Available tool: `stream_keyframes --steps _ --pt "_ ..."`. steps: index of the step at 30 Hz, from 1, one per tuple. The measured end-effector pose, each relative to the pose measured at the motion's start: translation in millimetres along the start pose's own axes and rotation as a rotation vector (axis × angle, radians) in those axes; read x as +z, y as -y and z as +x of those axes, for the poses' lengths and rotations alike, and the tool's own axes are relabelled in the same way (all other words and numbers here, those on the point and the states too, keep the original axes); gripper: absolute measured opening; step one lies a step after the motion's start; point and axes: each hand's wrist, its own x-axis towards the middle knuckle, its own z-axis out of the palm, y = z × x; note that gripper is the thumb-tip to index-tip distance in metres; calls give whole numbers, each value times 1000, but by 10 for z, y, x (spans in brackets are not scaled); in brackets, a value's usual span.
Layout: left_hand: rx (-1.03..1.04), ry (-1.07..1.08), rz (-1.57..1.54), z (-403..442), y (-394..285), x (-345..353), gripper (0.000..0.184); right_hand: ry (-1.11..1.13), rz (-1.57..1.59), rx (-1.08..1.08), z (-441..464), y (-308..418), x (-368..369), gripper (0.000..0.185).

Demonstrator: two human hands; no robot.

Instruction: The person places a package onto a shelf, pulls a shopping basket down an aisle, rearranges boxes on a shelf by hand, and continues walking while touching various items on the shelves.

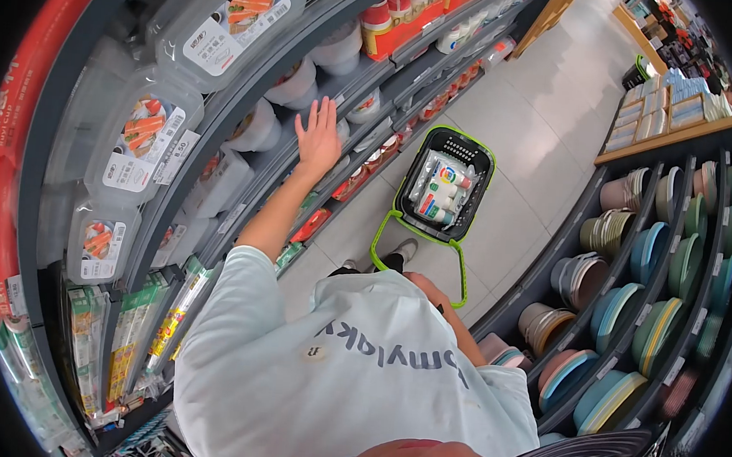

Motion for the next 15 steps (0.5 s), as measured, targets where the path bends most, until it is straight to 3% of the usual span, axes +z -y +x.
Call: stream_keyframes --steps 12,15 --pt "-105 51 13 -411 157 -74 84 81 80 -69 180 -152 -49 38" --pt "-132 64 -12 -377 108 -82 84 21 -106 -72 151 -47 -137 38"
